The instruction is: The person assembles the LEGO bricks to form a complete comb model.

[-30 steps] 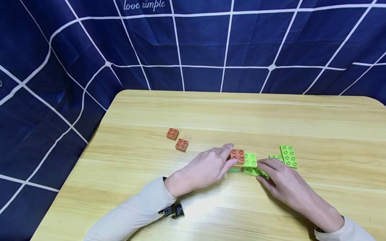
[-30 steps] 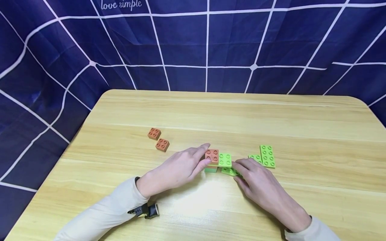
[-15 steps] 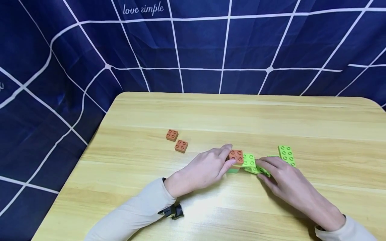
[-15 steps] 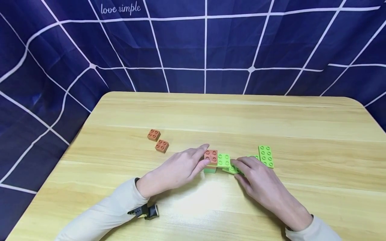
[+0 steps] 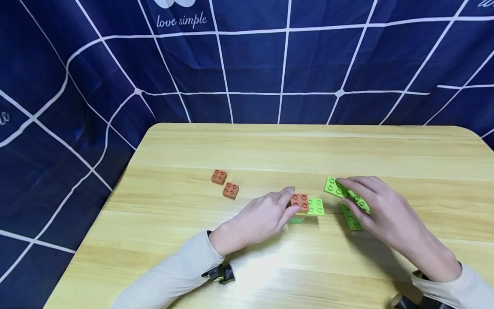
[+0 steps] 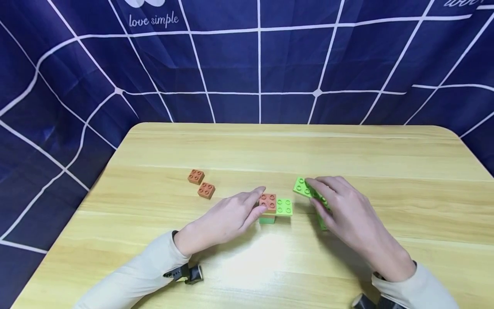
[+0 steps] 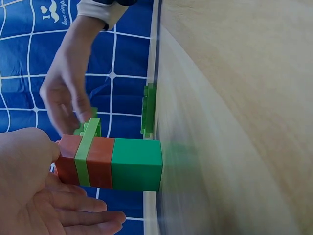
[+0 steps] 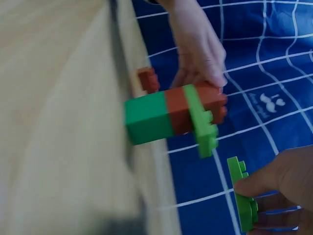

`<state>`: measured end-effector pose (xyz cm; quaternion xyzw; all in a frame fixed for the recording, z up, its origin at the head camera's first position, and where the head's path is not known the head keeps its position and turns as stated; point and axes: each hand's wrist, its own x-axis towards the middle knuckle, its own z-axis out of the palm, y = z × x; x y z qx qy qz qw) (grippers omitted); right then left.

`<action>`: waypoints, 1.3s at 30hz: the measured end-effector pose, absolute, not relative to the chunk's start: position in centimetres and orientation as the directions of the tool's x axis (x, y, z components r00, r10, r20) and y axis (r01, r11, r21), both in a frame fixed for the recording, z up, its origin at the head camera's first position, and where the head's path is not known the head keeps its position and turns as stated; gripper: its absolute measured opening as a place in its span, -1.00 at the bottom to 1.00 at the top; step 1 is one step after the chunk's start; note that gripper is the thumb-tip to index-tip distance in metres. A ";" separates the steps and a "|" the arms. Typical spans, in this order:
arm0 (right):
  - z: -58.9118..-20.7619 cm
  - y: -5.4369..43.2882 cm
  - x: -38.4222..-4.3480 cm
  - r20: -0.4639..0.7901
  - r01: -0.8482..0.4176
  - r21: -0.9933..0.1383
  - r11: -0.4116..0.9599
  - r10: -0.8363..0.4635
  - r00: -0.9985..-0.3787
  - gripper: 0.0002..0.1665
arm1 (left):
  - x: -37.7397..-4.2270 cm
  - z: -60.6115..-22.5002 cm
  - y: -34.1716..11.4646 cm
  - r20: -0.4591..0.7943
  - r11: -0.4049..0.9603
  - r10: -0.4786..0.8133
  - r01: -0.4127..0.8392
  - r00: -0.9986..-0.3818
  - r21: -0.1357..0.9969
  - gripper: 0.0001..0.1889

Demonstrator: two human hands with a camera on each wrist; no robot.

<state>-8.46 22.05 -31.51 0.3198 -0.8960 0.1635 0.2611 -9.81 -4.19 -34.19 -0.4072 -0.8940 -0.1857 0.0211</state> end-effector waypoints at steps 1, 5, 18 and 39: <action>-31.2 21.8 -8.5 0.578 -0.665 -0.122 0.737 -0.492 -0.651 -0.23 | -9.8 -34.2 -4.2 0.189 0.600 0.720 0.735 -0.668 0.315 -0.42; -30.5 20.6 -8.7 0.588 -0.705 -0.104 0.701 -0.528 -0.612 -0.28 | -9.8 -34.3 -4.3 0.187 0.599 0.721 0.736 -0.667 0.314 -0.42; -30.2 18.0 -8.1 0.561 -0.795 -0.123 0.594 -0.619 -0.549 -0.38 | -9.9 -34.3 -4.2 0.170 0.558 0.730 0.722 -0.662 0.409 -0.43; -30.4 18.0 -7.8 0.508 -0.825 -0.100 0.556 -0.685 -0.523 -0.34 | -10.4 -33.9 -5.0 0.175 0.540 0.727 0.709 -0.665 0.453 -0.29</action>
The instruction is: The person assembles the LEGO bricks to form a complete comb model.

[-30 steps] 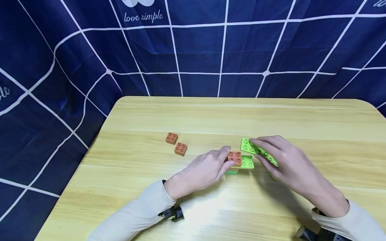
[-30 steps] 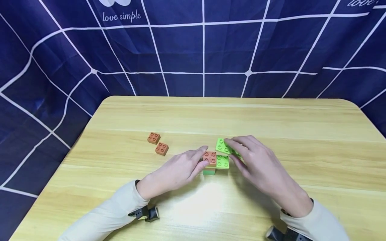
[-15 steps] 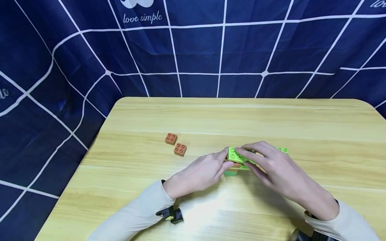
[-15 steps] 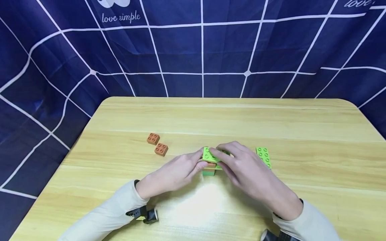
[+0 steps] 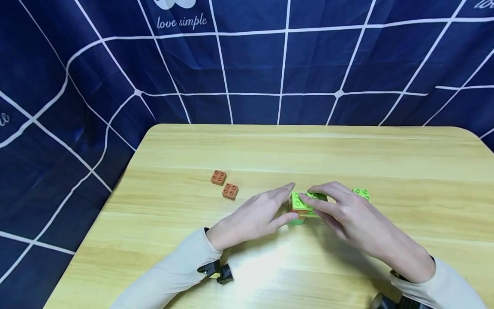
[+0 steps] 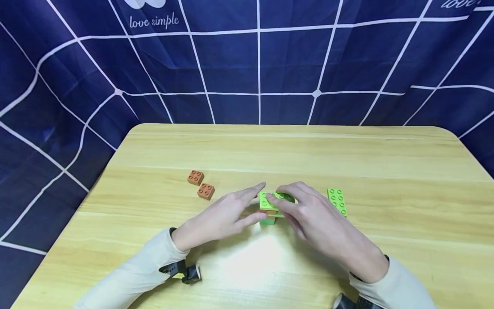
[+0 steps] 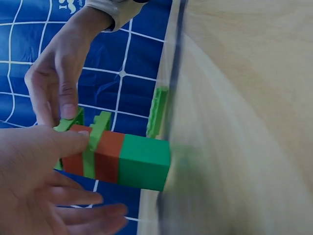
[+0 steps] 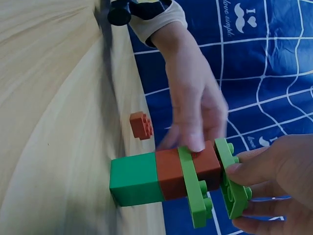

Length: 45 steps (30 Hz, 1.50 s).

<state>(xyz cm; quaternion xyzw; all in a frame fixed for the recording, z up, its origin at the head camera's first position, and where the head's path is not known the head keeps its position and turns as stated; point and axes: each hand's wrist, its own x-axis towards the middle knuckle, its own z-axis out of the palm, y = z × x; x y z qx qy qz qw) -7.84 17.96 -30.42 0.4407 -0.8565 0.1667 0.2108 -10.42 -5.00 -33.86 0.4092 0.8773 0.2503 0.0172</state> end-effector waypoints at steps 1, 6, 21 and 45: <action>-30.4 17.9 -7.9 0.506 -0.827 -0.100 0.553 -0.688 -0.521 -0.33 | -10.4 -33.7 -5.1 0.221 0.519 0.724 0.727 -0.654 0.449 -0.31; -30.5 17.7 -8.1 0.516 -0.832 -0.101 0.546 -0.686 -0.513 -0.34 | -10.3 -33.2 -5.0 0.556 0.382 0.724 0.909 -0.408 0.169 -0.56; -31.7 18.8 -8.1 0.629 -0.854 -0.176 0.489 -0.612 -0.480 -0.44 | -10.1 -34.5 -4.6 0.616 0.382 0.759 0.911 -0.211 -0.159 -0.64; -31.6 17.4 -8.7 0.629 -0.861 -0.147 0.486 -0.626 -0.461 -0.42 | -11.3 -33.2 -9.0 0.341 0.660 0.638 0.718 -0.691 0.222 -0.53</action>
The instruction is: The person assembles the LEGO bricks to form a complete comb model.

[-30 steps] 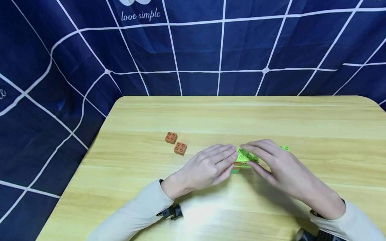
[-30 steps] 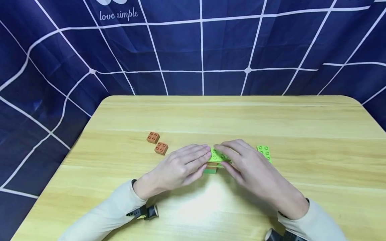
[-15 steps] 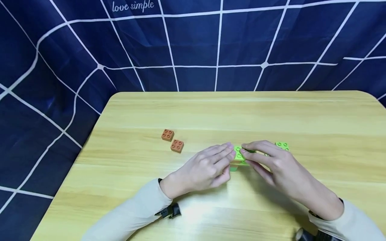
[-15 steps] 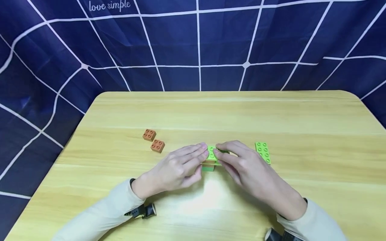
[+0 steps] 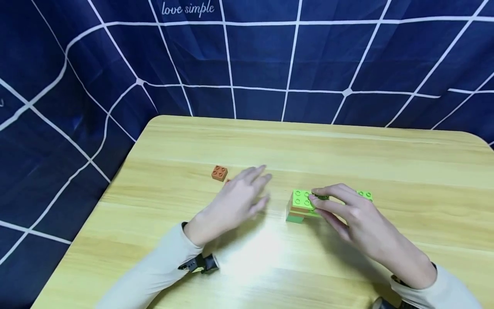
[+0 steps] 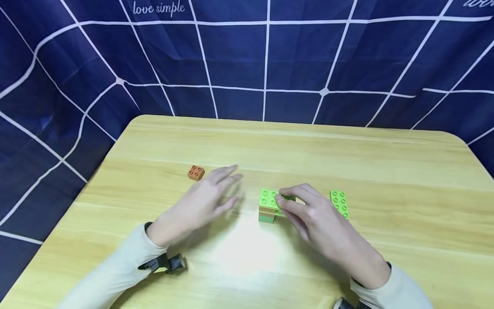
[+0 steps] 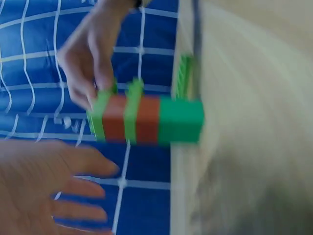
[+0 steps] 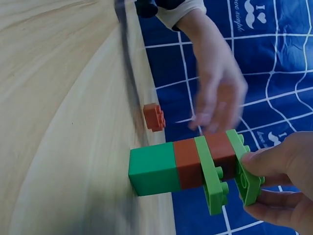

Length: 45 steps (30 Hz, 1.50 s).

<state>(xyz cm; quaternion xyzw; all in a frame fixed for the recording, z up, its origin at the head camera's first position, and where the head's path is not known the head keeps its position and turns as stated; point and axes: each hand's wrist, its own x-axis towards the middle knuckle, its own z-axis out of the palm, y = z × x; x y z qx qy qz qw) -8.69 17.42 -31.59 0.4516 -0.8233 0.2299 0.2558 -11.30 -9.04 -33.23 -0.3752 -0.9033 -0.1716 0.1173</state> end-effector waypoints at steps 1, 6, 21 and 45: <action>-31.6 17.5 -8.7 0.627 -0.862 -0.151 0.484 -0.627 -0.462 -0.42 | -11.3 -33.5 -9.5 0.308 0.706 0.622 0.686 -0.720 0.178 -0.52; -31.5 17.6 -8.7 0.616 -0.860 -0.136 0.492 -0.638 -0.462 -0.43 | -11.3 -34.6 -11.0 0.182 0.798 0.571 0.593 -0.801 0.106 -0.63; -31.5 17.8 -8.6 0.599 -0.854 -0.176 0.490 -0.635 -0.488 -0.43 | -11.5 -34.7 -10.6 0.023 0.932 0.359 0.359 -0.933 0.049 -0.62; -31.3 17.7 -8.7 0.593 -0.849 -0.172 0.500 -0.635 -0.494 -0.44 | -10.8 -29.7 -9.0 0.277 0.655 0.589 0.649 -0.759 0.386 -0.65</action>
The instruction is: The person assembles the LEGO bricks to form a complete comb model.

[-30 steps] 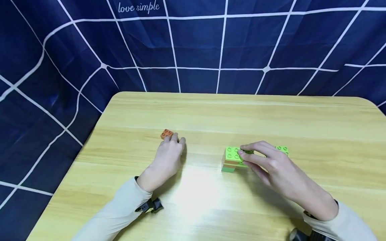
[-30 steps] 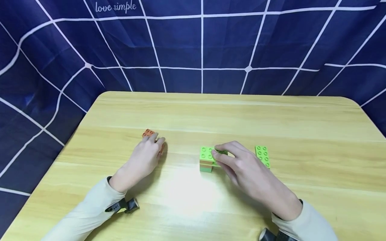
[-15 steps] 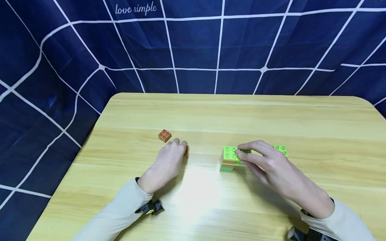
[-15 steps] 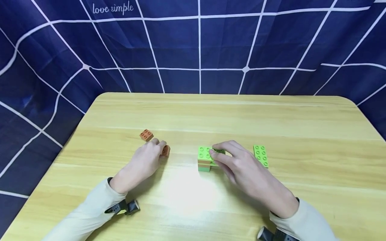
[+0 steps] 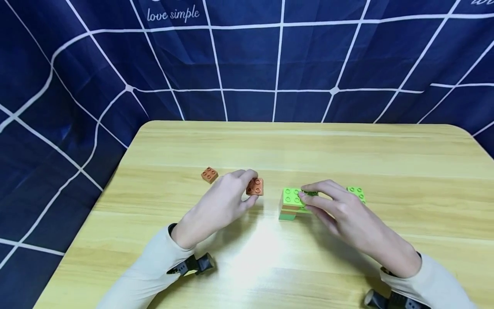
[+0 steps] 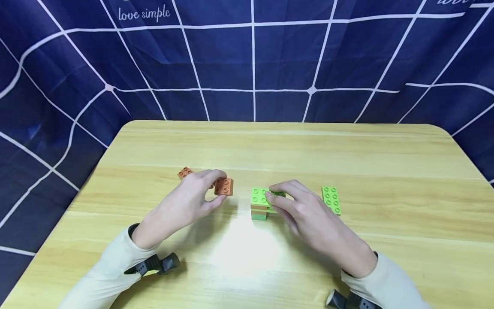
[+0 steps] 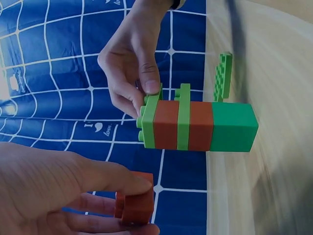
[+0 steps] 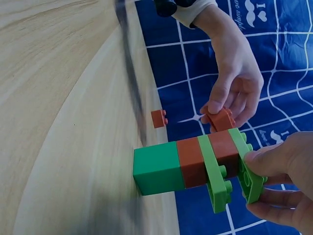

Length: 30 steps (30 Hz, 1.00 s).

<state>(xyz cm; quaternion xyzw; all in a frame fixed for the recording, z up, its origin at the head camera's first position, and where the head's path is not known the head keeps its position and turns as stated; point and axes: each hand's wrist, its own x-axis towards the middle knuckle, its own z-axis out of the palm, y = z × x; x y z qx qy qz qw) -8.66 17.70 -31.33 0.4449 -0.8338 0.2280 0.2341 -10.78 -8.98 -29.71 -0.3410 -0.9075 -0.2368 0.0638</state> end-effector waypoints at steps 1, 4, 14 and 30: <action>-31.3 17.7 -8.7 0.591 -0.847 -0.173 0.502 -0.636 -0.497 -0.44 | -10.7 -29.7 -9.0 0.278 0.649 0.594 0.654 -0.755 0.388 -0.64; -31.3 17.7 -8.6 0.587 -0.843 -0.176 0.509 -0.633 -0.505 -0.43 | -10.6 -29.7 -8.8 0.279 0.624 0.609 0.666 -0.742 0.408 -0.62; -31.4 17.7 -8.6 0.588 -0.843 -0.182 0.506 -0.631 -0.506 -0.41 | -10.7 -29.9 -7.5 0.315 0.513 0.658 0.713 -0.684 0.478 -0.63; -31.4 17.9 -8.7 0.615 -0.852 -0.190 0.487 -0.617 -0.490 -0.43 | -11.2 -29.9 -6.1 0.417 0.408 0.638 0.743 -0.647 0.530 -0.61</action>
